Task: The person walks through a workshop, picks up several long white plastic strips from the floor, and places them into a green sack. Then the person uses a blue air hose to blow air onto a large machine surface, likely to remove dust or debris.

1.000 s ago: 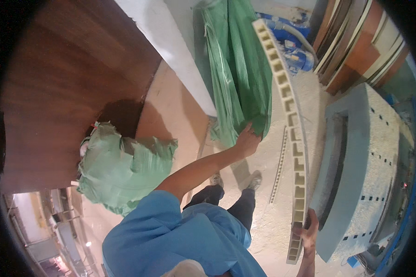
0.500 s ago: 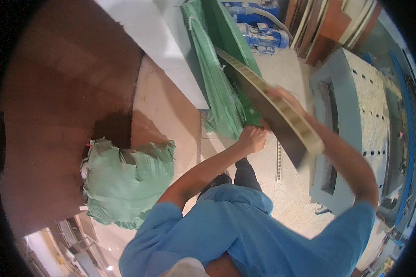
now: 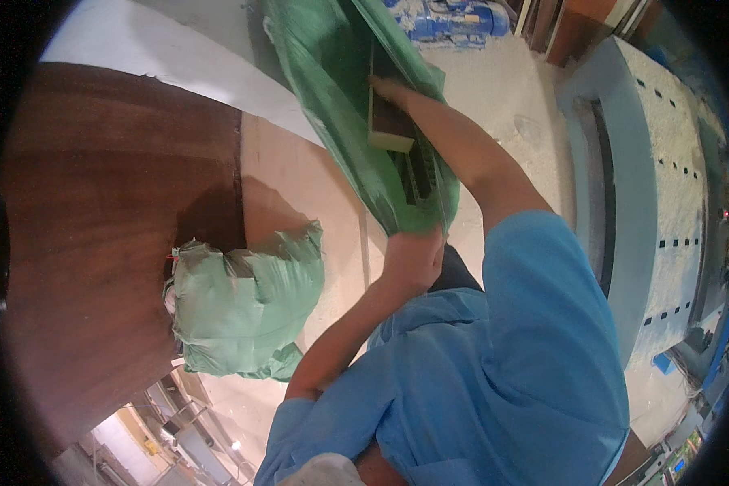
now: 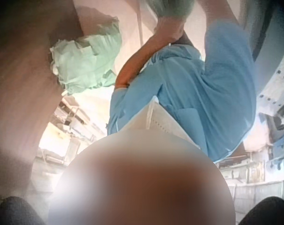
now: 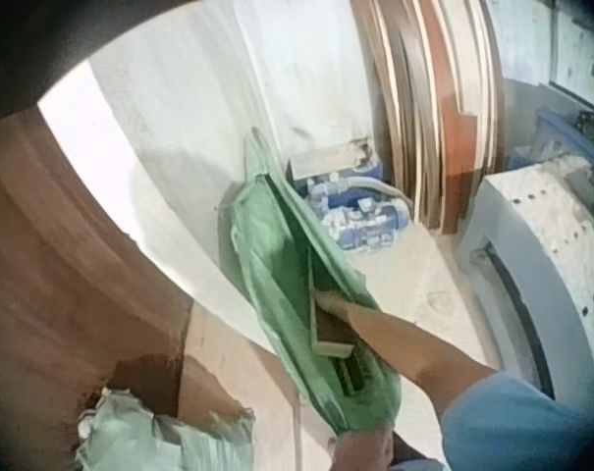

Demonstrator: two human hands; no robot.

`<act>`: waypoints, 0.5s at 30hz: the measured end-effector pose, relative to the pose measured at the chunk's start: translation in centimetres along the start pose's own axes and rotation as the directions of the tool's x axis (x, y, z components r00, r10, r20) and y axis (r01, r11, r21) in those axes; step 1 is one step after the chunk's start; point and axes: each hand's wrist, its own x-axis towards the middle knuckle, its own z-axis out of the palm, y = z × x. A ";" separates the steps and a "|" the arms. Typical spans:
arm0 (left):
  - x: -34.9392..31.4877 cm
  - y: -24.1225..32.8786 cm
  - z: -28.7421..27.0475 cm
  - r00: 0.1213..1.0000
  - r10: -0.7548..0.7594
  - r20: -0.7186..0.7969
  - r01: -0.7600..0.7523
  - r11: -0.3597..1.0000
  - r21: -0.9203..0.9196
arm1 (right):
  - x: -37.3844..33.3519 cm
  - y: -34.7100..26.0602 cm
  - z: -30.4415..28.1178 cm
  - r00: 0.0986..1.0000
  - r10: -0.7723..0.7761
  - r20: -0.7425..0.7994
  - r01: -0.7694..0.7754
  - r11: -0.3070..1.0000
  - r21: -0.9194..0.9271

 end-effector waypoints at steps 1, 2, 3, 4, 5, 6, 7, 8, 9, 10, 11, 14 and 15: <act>0.1 0.4 -0.4 0.997 0.017 0.069 -0.018 1.000 0.007 | -0.1 -0.7 0.5 0.998 -0.067 -0.004 0.066 0.993 -0.097; 0.3 0.8 -0.8 0.993 0.038 0.111 -0.040 0.999 0.011 | -0.9 -1.5 0.7 0.990 -0.139 -0.003 0.136 0.971 -0.197; 0.5 1.2 -1.1 0.987 0.064 0.146 -0.067 0.998 0.015 | -2.3 -2.3 0.6 0.976 -0.217 0.004 0.208 0.931 -0.299; 0.6 1.5 -1.5 0.985 0.098 0.145 -0.107 0.993 0.055 | -3.7 -4.2 1.2 0.965 -0.222 0.139 0.262 0.813 -0.520; 0.6 1.7 -1.9 0.980 0.132 0.147 -0.147 0.984 0.098 | -5.2 -6.4 0.9 0.946 -0.207 0.250 0.324 0.648 -0.689; 0.7 1.9 -2.3 0.975 0.202 0.091 -0.213 0.969 0.128 | -7.4 -7.6 -0.3 0.899 -0.306 0.314 0.438 0.585 -0.683; 0.7 1.9 -2.7 0.980 0.128 0.153 -0.150 0.978 0.143 | -10.0 -7.7 -0.7 0.810 -0.465 0.358 0.577 0.524 -0.626; 0.7 1.8 -3.1 0.984 0.095 0.152 -0.118 0.982 0.145 | -13.0 -6.7 -1.1 0.727 -0.655 0.208 0.577 0.417 -0.702; 0.8 1.7 -3.3 0.986 0.053 0.159 -0.079 0.984 0.160 | -15.8 -5.6 -2.0 0.449 -0.891 0.066 0.613 0.254 -0.748; 0.7 1.4 -3.6 0.985 0.057 0.164 -0.088 0.978 0.191 | -18.1 -4.2 -2.8 0.423 -0.906 -0.029 0.548 0.282 -0.787; 0.7 1.3 -3.5 0.987 0.050 0.154 -0.077 0.982 0.173 | -20.2 -2.2 -3.4 0.230 -0.966 -0.116 0.529 0.224 -0.818; -0.1 0.6 -3.1 0.994 -0.017 0.105 0.007 0.995 0.100 | -25.2 5.0 -1.9 0.646 -0.634 -0.426 0.242 0.699 -0.673; -0.8 0.2 -3.1 0.992 -0.071 0.107 0.066 0.996 0.056 | -26.1 7.0 -1.4 0.761 -0.431 -0.484 0.117 0.826 -0.552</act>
